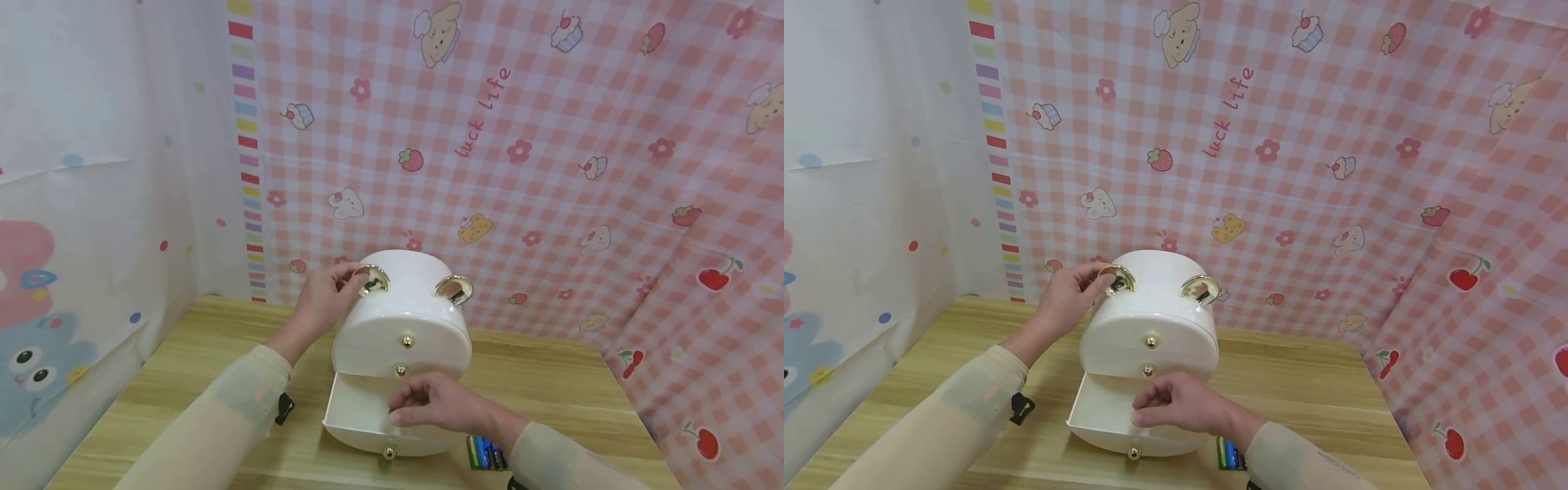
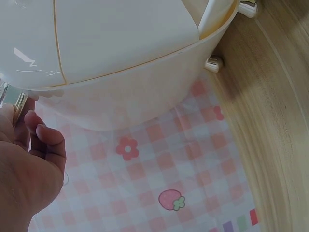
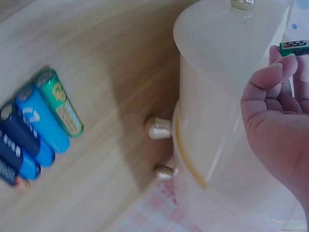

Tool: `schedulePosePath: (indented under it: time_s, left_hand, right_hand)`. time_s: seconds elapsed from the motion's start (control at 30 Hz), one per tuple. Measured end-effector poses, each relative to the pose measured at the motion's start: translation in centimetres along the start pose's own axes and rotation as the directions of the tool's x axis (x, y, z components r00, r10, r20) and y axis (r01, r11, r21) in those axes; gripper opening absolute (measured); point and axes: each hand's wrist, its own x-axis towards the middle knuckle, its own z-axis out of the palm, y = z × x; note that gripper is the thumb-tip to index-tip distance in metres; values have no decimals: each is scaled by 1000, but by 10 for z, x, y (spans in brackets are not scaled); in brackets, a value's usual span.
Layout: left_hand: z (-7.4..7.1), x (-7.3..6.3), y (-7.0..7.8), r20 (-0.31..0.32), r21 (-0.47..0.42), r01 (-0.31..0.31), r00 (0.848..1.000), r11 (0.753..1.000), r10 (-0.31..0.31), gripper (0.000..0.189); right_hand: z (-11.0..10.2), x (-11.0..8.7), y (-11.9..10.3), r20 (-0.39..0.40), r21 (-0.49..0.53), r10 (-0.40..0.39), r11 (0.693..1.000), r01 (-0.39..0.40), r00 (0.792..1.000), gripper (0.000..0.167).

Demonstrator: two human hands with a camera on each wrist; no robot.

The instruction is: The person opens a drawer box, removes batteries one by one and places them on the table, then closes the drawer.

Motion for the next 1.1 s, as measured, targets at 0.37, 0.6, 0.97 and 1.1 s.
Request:
schedulePosePath:
  time_s: [0.37,0.6,0.97,1.1]
  left_hand:
    - [1,0,0,-8,6,25,1000,1000,-25,25]
    - [2,0,1,-6,-2,38,999,999,-38,26]
    - [1,0,2,-21,18,16,1000,1000,-16,25]
    - [2,0,1,-16,10,14,1000,1000,-14,24]
  right_hand:
    - [-11,-32,-3,-3,-72,-88,994,88,996,26]
    - [-23,-62,-2,-36,-100,-114,989,110,993,29]
    - [-55,-106,26,-147,-472,-177,877,88,973,30]
    - [-69,-117,46,-197,-670,-174,742,-3,965,39]
